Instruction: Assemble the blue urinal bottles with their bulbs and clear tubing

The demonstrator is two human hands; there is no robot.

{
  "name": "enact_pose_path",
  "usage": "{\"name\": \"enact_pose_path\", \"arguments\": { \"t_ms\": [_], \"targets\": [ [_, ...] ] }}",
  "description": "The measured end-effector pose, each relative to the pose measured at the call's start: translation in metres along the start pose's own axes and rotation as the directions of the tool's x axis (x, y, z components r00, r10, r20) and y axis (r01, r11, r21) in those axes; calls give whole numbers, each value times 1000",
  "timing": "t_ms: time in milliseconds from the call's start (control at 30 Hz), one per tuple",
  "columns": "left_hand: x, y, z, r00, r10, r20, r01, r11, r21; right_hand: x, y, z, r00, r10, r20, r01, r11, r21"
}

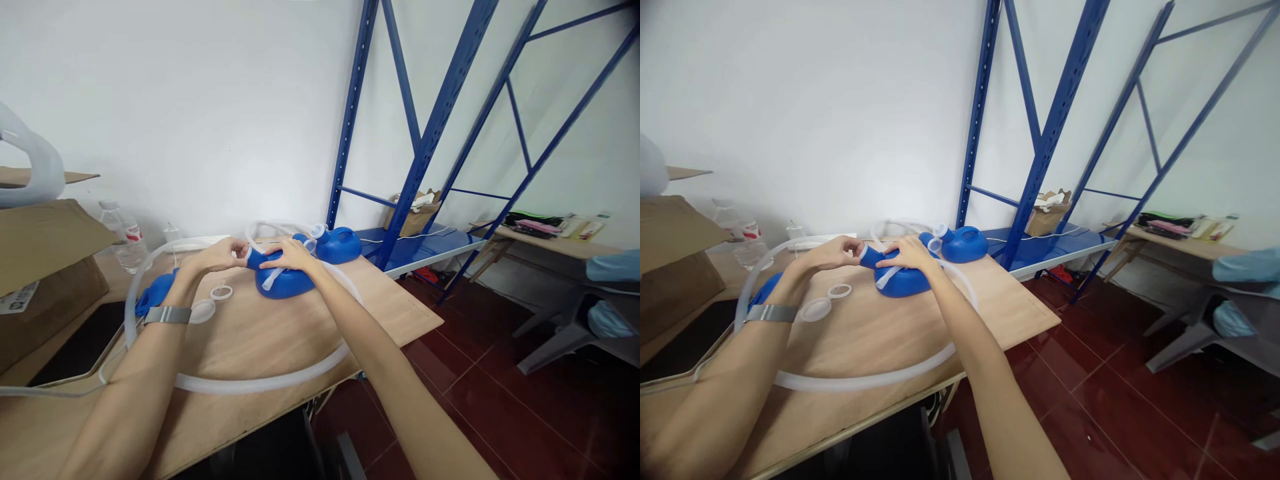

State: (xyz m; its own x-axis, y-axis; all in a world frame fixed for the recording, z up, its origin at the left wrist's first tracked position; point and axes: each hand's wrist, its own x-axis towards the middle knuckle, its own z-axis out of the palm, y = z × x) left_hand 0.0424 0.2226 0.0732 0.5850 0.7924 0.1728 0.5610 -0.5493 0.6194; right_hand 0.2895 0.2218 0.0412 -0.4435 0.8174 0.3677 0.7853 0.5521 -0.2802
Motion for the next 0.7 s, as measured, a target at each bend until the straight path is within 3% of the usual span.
{"name": "enact_pose_path", "arguments": {
  "t_ms": [400,700],
  "targets": [
    [-11,17,-1,999,44,-14,-40,971,235,-3,0,-3,999,-40,-11,41,999,32],
    [-9,14,17,979,133,-156,-20,819,573,1,0,-2,1000,11,-19,-11,1000,1]
  ]
}}
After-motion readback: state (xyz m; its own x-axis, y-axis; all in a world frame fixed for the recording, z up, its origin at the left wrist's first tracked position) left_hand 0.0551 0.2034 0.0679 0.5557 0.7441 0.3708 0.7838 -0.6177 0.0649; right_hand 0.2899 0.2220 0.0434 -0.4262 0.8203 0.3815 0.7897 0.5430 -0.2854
